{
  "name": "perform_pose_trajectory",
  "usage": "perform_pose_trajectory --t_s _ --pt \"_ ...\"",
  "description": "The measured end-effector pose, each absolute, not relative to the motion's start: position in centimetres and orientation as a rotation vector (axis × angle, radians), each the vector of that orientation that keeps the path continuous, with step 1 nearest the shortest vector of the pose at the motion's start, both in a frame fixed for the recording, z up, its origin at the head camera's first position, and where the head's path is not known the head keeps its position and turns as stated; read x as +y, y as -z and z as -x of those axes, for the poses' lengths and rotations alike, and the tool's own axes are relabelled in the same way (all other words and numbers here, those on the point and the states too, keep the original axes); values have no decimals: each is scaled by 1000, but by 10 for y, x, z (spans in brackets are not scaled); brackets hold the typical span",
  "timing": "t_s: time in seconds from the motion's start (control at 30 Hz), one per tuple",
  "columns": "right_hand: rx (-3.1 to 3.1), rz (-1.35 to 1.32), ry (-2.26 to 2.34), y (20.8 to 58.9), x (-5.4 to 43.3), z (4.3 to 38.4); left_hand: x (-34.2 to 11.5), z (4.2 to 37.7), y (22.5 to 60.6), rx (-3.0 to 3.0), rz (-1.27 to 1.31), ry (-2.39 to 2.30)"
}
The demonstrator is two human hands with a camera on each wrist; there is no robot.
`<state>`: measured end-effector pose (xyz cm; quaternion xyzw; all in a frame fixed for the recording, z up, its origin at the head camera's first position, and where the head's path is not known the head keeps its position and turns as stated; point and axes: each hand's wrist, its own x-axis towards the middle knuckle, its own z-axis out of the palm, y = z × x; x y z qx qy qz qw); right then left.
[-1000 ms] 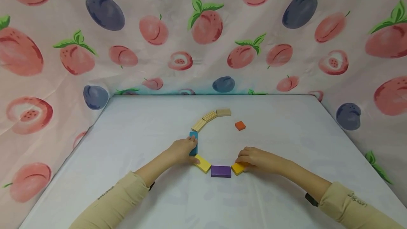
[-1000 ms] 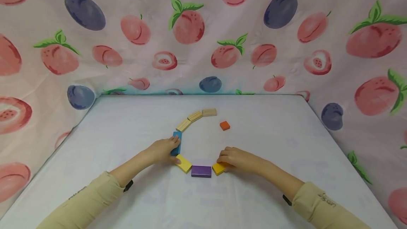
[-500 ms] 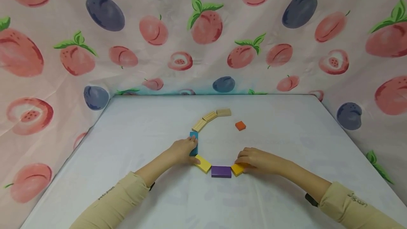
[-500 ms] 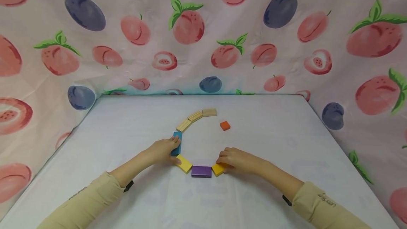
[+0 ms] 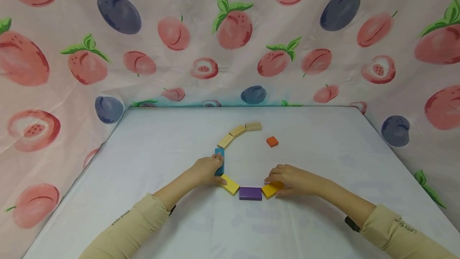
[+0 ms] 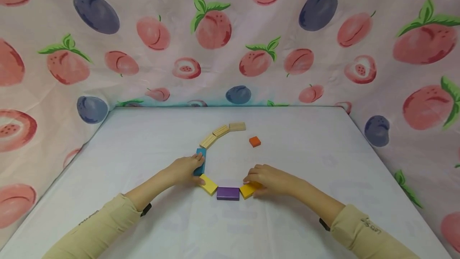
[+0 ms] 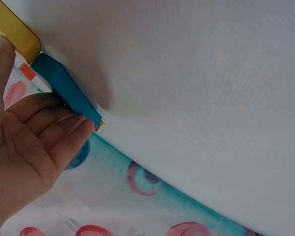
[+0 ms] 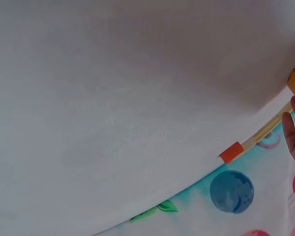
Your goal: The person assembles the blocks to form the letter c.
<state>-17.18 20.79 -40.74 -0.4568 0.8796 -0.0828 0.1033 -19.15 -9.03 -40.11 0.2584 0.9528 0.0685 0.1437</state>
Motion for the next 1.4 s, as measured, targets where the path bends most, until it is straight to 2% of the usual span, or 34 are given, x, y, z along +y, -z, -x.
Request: perform_pose_trajectory --t_s 0.47,0.7,1.23,1.4 --pt "2580 1353 255 405 206 178 -91 193 401 2752 -756 -196" --pt "2599 1273 344 400 209 185 -90 193 400 2746 -758 -203" --pt "2763 1248 402 391 223 217 -90 194 399 2747 -747 -201" --pt "2777 1141 465 393 227 228 -91 195 400 2734 -747 -250"
